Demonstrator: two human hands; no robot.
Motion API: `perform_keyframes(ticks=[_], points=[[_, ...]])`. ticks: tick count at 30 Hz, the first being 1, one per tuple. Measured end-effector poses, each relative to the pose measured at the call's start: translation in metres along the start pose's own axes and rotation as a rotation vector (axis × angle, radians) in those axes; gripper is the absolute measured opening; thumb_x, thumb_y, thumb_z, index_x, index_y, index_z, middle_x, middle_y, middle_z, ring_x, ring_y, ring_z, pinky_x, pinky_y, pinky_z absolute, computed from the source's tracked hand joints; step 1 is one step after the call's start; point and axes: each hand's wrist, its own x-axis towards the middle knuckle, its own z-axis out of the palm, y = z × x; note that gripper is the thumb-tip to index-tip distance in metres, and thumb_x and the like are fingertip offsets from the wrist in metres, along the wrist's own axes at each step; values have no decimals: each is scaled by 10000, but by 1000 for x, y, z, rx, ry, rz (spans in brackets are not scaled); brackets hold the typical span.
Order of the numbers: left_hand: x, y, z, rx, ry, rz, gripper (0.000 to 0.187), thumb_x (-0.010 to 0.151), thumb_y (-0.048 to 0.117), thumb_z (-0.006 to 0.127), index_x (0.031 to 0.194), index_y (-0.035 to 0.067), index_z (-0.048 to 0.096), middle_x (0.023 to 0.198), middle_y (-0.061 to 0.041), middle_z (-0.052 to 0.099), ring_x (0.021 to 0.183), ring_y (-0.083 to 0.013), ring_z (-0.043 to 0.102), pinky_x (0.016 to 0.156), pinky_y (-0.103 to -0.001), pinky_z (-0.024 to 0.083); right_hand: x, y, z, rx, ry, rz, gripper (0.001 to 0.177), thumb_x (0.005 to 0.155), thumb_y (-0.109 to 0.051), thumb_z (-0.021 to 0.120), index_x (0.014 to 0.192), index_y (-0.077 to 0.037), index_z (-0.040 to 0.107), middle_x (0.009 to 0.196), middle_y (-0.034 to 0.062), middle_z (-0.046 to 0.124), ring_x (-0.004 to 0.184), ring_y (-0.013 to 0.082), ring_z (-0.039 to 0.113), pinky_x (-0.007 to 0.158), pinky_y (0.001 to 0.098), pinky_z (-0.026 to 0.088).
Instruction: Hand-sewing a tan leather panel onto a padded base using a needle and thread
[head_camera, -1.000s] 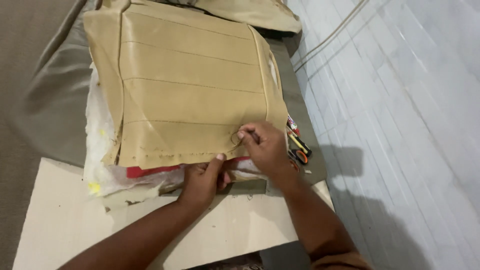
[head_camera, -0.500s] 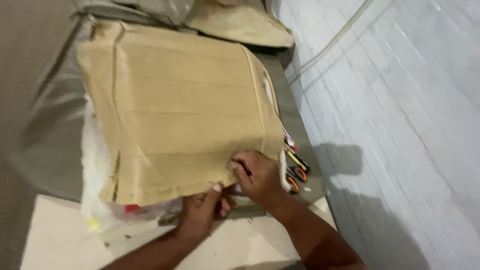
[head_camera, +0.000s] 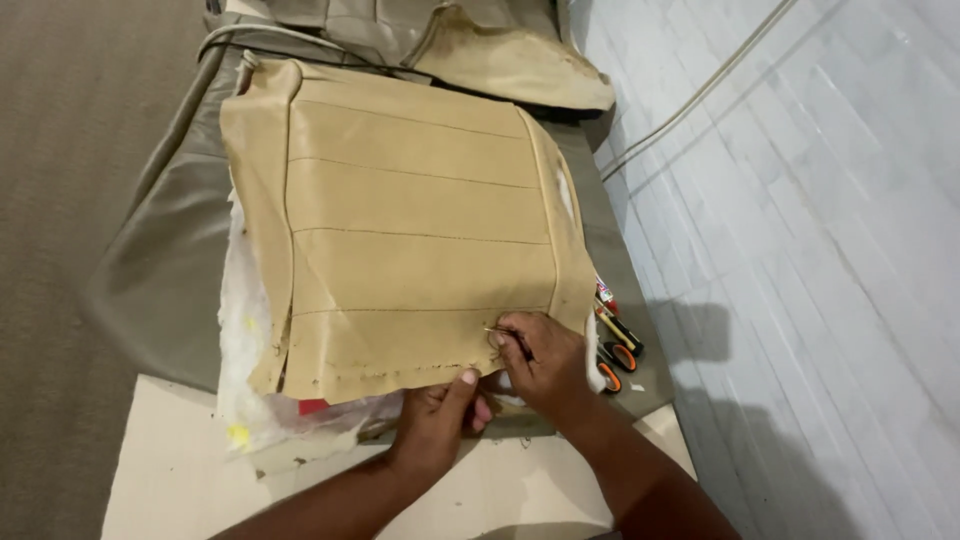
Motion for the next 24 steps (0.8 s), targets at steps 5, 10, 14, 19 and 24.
perform_keyframes(ticks=[5, 10, 14, 19, 24], points=[[0, 3, -5, -10, -17, -34, 551, 980, 394, 579, 619, 8, 734, 562, -99, 666, 558, -178, 619, 611, -311, 495, -1, 0, 1, -17, 11, -2, 86, 980, -123, 621, 1031, -67, 662, 935, 76, 726, 819, 263, 705, 740, 370, 552], [-2, 5, -6, -32, -22, -41, 527, 998, 343, 587, 630, -3, 736, 565, -113, 670, 548, -188, 612, 598, -324, 490, -3, 0, 3, 0, 6, 4, 86, 976, -120, 625, 1036, -77, 669, 929, 79, 721, 776, 252, 701, 708, 359, 546], [-1, 4, -6, 8, -7, -65, 522, 993, 347, 594, 629, 2, 741, 559, -103, 668, 556, -182, 614, 621, -315, 478, -5, 3, 1, 13, 5, 13, 95, 982, -123, 614, 1047, -73, 662, 943, 80, 718, 805, 260, 699, 737, 364, 544], [-2, -3, -9, 53, 5, -65, 522, 989, 361, 583, 630, 19, 745, 573, -84, 663, 592, -178, 620, 641, -305, 464, -9, 8, 4, 2, -16, 6, 112, 983, -143, 603, 1061, -85, 658, 973, 68, 729, 871, 266, 715, 773, 373, 551], [-7, 5, -8, 47, 16, -78, 529, 997, 359, 579, 654, -3, 753, 594, -110, 684, 613, -208, 647, 674, -328, 506, -2, 1, 1, 21, 14, -17, 83, 996, -128, 585, 1019, -83, 651, 902, 59, 706, 779, 242, 694, 698, 350, 535]])
